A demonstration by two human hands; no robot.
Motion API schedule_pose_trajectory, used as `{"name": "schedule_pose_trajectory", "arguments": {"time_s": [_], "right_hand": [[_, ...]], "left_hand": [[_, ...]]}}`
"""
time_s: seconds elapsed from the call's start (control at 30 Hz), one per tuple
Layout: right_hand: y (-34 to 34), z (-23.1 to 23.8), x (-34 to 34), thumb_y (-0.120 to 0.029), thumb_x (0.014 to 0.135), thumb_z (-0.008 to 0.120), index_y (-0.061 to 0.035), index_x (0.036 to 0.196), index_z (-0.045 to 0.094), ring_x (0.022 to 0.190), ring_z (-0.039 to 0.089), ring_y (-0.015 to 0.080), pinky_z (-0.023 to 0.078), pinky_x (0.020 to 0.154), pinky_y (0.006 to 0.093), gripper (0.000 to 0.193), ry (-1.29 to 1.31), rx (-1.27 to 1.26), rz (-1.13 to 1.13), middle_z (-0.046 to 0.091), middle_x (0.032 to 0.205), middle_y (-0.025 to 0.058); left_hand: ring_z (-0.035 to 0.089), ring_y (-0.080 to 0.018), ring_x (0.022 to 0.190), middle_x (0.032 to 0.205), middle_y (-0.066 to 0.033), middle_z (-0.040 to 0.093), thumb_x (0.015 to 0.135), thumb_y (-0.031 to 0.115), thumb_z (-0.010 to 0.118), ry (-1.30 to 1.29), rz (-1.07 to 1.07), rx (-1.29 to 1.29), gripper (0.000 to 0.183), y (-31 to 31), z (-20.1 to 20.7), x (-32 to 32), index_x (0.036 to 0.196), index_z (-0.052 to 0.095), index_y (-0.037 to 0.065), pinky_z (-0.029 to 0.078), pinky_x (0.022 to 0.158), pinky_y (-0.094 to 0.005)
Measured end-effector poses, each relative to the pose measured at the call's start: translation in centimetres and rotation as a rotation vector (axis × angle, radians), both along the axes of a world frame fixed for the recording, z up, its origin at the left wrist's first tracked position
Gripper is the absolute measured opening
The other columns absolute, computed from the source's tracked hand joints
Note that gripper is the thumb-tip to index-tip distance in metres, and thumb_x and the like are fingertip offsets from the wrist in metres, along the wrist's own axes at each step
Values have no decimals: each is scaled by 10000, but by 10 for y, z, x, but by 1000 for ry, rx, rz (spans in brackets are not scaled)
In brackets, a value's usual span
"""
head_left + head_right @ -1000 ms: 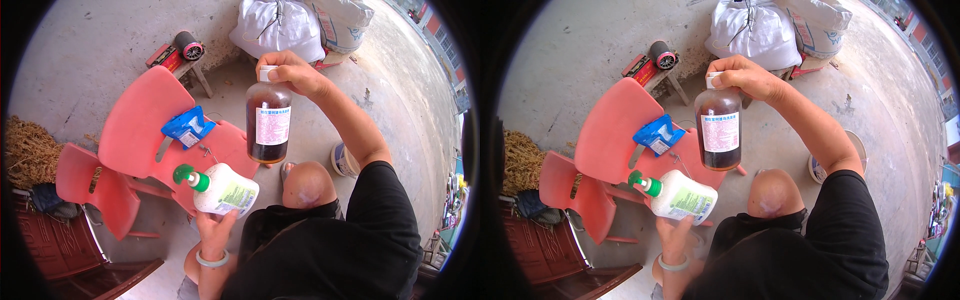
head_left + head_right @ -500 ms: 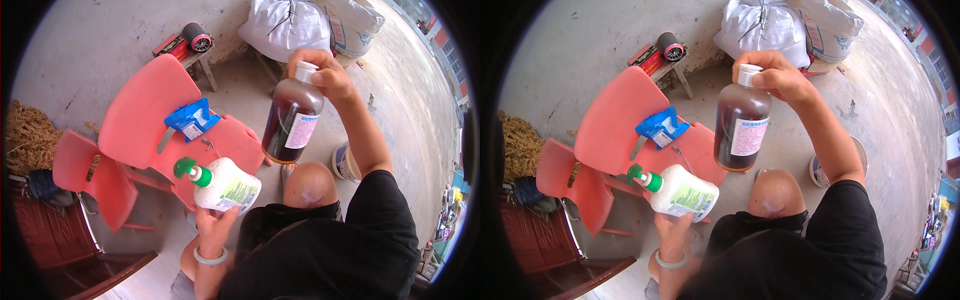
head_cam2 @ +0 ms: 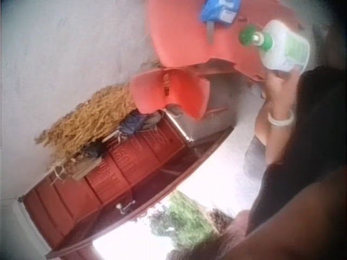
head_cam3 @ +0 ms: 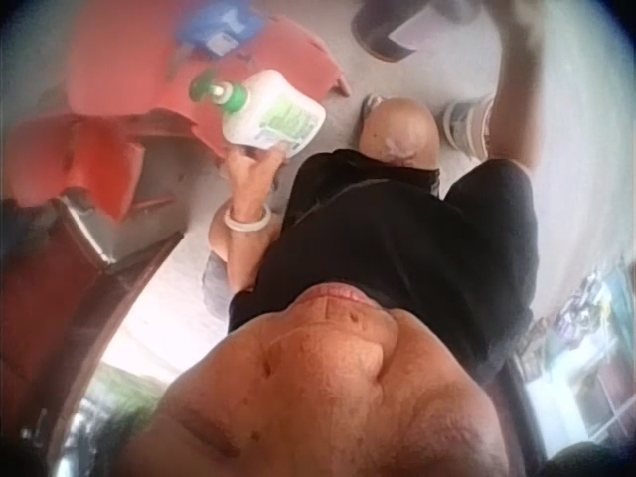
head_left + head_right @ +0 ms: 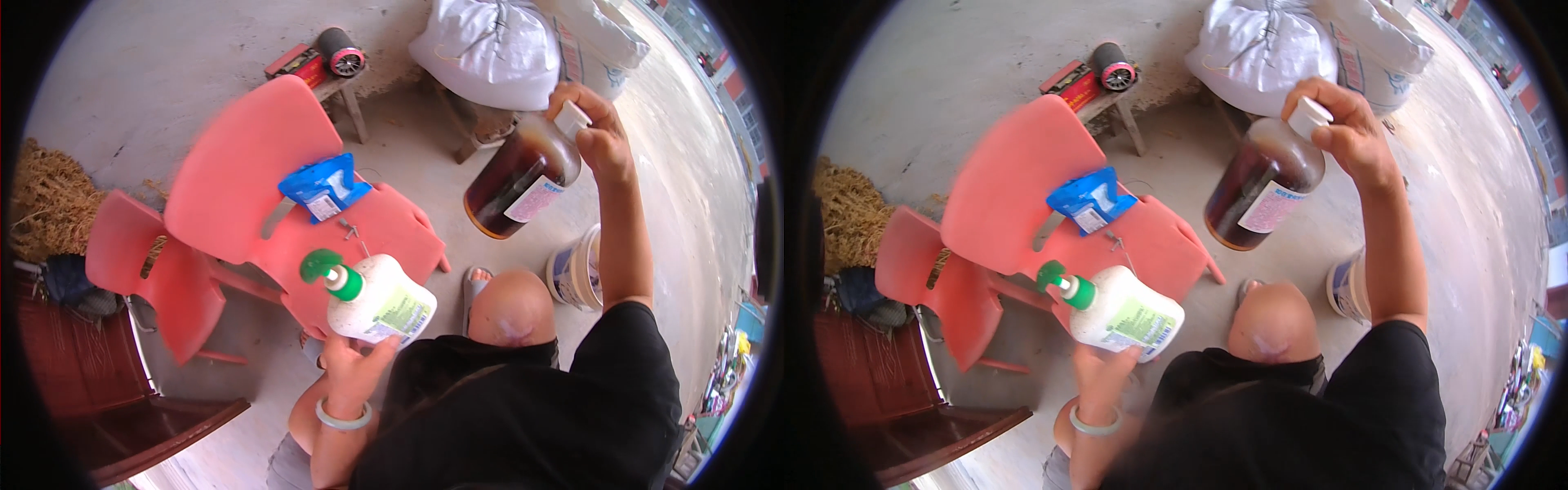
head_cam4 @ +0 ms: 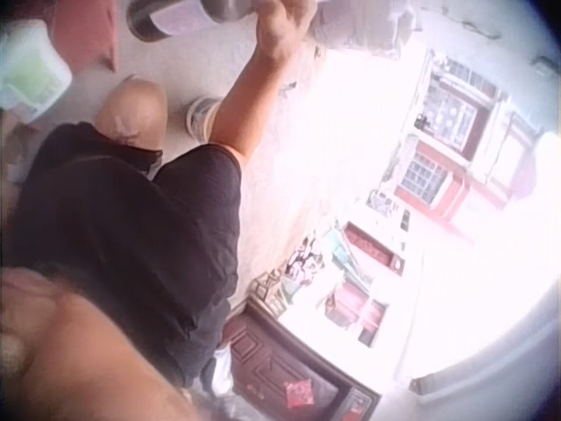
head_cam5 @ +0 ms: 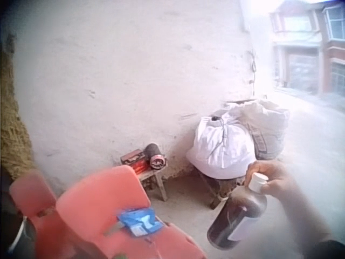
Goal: The person fills a bucket with water, carries it over, and moves cushions and hats aside. Then, the person clears items off plastic chairs and wipes the chairs down using a wet rag.
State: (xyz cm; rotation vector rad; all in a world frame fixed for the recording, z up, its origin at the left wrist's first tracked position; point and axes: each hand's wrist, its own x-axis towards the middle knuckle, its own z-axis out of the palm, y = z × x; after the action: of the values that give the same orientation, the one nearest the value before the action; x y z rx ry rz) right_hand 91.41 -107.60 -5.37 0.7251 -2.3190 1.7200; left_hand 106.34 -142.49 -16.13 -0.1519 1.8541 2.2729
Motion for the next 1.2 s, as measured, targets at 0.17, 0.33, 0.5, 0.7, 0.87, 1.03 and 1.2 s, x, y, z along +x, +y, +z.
{"name": "schedule_pose_trajectory", "arguments": {"time_s": [0.17,0.33,0.5,0.7,0.87,1.03,1.2], "right_hand": [[-15,-31,-7,-192,669,616,-4,891,561,762,501,125,405,677,255,296,-135,318,-116,536,816,35],[-29,-68,-30,-128,669,629,14,924,560,730,556,207,460,672,312,301,-89,550,-200,563,812,107],[-25,-115,-61,-160,668,619,15,895,582,732,586,259,466,671,342,289,-180,549,-207,591,785,138],[-39,-162,-97,-225,650,614,-17,848,600,799,587,325,465,713,392,288,-132,625,-130,608,817,167],[-59,-188,-135,-241,663,613,-21,865,592,814,588,325,464,718,397,299,-147,574,-68,612,835,164],[-80,-213,-174,-246,675,610,-13,871,591,827,594,322,471,729,393,305,-129,471,12,618,854,165],[-104,-221,-209,-254,668,594,-4,868,598,798,603,332,480,713,405,320,-17,450,79,623,835,182]], "left_hand": [[551,-196,1040,1125,-126,559,699,-52,661,61,14,76,518,6,-1,-2,1176,460,-38,436,901,-325],[549,-192,1038,1132,-121,555,703,-56,654,31,-1,35,518,6,-1,-7,1183,459,-41,435,900,-327],[551,-191,1033,1134,-119,555,704,-62,644,-55,37,2,525,10,0,-12,1194,455,-49,437,896,-331],[557,-189,1013,1124,-126,557,691,-86,604,-85,35,-72,515,9,-4,-24,1185,467,-47,452,874,-332],[572,-190,977,1056,-132,576,687,-67,649,88,-58,-343,467,21,10,-54,1124,488,-33,470,843,-343],[558,-181,813,884,-59,556,654,118,706,-55,-37,-571,369,22,-1,-68,963,527,24,449,734,-317],[554,-188,785,863,-59,561,678,100,683,46,42,-717,328,2,-23,-65,957,528,21,453,714,-318]]}}
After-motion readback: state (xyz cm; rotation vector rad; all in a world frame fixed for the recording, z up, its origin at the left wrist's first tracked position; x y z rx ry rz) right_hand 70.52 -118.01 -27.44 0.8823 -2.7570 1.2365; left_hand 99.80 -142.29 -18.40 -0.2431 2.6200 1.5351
